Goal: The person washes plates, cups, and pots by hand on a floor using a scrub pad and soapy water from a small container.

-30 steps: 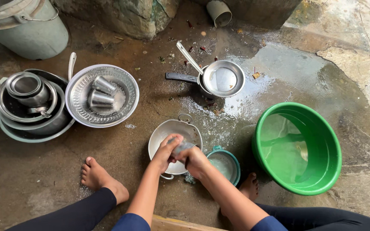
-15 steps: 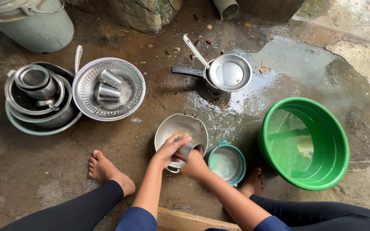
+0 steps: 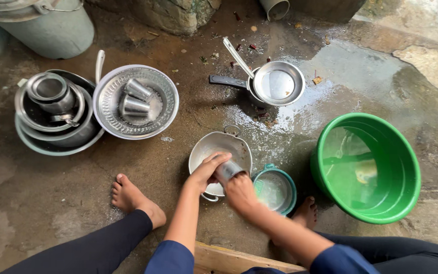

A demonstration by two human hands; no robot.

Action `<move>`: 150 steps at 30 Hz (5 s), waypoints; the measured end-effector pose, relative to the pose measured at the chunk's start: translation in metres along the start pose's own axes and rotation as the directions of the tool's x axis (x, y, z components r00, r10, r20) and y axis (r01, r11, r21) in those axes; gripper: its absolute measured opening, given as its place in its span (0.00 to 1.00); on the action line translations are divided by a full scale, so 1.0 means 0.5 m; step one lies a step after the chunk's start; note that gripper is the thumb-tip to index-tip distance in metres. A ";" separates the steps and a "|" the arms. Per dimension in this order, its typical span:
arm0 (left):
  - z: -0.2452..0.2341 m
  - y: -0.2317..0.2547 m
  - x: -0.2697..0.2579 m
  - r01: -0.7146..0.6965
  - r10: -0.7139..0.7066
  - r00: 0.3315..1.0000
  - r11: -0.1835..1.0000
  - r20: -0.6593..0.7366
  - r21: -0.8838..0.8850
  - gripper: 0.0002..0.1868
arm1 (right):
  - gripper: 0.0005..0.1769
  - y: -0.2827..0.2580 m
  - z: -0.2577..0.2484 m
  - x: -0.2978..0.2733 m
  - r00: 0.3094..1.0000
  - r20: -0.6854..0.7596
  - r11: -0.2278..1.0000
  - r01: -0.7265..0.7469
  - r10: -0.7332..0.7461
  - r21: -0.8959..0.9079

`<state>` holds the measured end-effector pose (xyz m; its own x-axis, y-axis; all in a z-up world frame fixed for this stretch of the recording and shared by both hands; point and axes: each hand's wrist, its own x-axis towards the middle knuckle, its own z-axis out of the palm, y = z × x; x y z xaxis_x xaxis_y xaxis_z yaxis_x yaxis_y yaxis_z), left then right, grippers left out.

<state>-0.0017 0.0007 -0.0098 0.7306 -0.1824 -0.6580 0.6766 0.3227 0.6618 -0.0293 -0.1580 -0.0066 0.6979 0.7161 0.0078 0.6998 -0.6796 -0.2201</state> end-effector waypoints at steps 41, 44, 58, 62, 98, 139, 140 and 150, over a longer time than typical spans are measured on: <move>-0.100 0.038 0.035 -0.670 0.670 0.742 0.742 0.002 0.005 0.18 | 0.20 0.151 -0.079 0.133 0.508 -0.007 0.021 -0.021 0.861 1.000; -0.130 0.135 0.002 -0.503 0.712 0.488 0.702 -0.505 0.504 0.17 | 0.15 0.185 -0.022 0.096 0.481 0.409 -0.340 -0.228 0.775 0.912; -0.249 0.163 0.049 -0.300 0.736 0.194 0.674 -0.648 0.675 0.29 | 0.13 0.315 0.236 -0.170 0.252 0.720 -0.601 -0.414 0.647 0.684; -0.161 0.103 0.039 -0.307 0.911 0.046 0.404 -0.410 0.862 0.18 | 0.16 0.343 0.264 -0.219 0.022 0.601 -0.477 -0.586 0.799 0.655; 0.022 -0.082 0.125 -0.298 0.369 0.838 0.927 -0.401 0.229 0.14 | 0.12 0.312 0.268 -0.211 0.341 0.220 0.191 -0.840 0.914 0.507; 0.102 0.046 0.000 -0.233 0.569 0.655 0.778 -0.497 0.584 0.29 | 0.20 0.114 -0.293 0.179 0.821 -0.250 0.836 -0.413 0.513 0.361; 0.102 0.056 -0.015 -0.231 0.568 0.655 0.779 -0.498 0.583 0.29 | 0.24 0.158 -0.307 0.186 0.740 -0.058 0.645 -0.542 0.670 0.539; 0.108 0.079 -0.035 -0.472 0.091 0.802 0.702 -0.591 -0.533 0.31 | 0.23 0.012 -0.111 0.038 0.630 -0.623 0.876 -0.218 0.463 0.430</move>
<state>0.0173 -0.0334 0.0474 0.5935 0.4317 -0.6792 0.0811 0.8076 0.5841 -0.0037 -0.1572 0.0463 0.8586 0.0377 0.5112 0.3954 -0.6834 -0.6137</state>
